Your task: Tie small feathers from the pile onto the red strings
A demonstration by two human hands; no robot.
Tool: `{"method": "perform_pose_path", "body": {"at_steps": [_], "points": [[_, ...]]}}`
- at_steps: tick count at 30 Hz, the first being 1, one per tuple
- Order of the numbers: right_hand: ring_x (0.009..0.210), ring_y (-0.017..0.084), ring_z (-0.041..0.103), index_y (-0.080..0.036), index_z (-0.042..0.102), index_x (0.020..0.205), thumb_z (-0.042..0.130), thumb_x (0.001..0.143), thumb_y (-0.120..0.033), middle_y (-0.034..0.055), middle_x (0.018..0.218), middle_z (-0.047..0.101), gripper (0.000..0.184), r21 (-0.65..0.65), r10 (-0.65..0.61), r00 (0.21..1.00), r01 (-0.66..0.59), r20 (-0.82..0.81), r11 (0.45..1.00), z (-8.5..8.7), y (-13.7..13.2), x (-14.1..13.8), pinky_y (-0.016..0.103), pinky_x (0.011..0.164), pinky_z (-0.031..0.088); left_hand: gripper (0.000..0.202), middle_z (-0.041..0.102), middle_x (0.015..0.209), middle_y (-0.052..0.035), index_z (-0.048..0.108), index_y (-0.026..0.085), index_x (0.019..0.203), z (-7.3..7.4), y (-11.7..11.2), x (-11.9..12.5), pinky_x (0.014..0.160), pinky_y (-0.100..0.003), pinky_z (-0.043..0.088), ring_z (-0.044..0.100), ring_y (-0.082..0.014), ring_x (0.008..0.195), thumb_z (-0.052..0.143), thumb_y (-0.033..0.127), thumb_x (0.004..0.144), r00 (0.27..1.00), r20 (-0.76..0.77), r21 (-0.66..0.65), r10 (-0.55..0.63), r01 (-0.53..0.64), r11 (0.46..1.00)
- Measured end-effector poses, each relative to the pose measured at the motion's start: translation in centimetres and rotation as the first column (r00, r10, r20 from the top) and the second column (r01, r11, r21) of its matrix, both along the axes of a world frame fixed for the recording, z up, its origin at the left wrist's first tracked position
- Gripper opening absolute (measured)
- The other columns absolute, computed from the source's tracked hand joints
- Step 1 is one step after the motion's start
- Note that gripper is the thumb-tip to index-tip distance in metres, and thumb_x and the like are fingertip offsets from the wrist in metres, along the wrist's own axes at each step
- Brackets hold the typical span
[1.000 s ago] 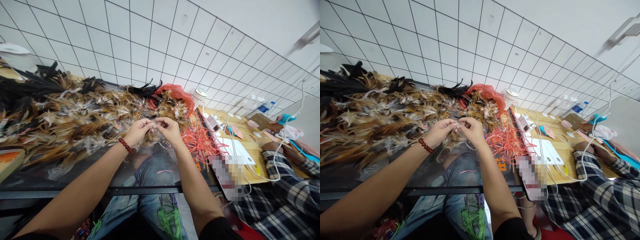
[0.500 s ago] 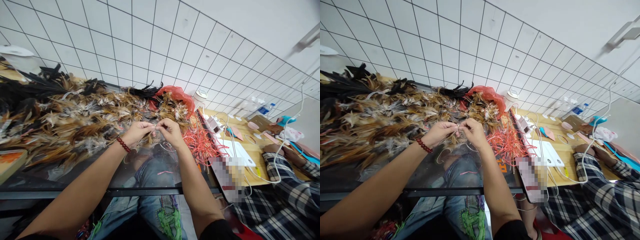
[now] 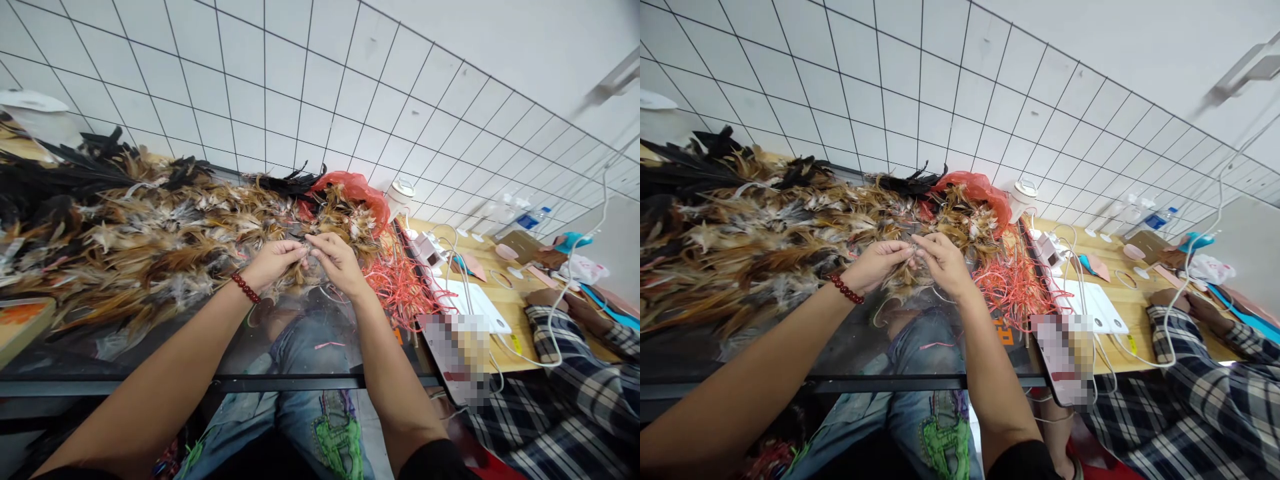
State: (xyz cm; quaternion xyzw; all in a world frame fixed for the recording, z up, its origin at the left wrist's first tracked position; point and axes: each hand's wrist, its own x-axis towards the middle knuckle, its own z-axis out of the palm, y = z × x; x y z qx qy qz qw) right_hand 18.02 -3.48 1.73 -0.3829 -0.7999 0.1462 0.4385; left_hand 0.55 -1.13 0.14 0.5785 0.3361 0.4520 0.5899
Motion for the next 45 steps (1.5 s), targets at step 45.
{"method": "perform_pose_path", "body": {"at_steps": [45], "points": [[0.072,0.013,0.056,-0.019,0.062,0.086,0.067,0.080,-0.034,0.0022,0.086,0.062,0.017,-0.038,-0.145,0.970,0.140,-0.197,0.989,-0.9,0.2,-0.9,0.026,0.069,0.047,0.032,0.064,0.058,-0.0039,0.068,0.016,0.057,0.2,0.0,0.1,0.070,-0.028,0.043,0.055,-0.0139,0.062,0.076,0.046,0.062,0.997,0.030,-0.049,0.069,-0.067,0.997]]}}
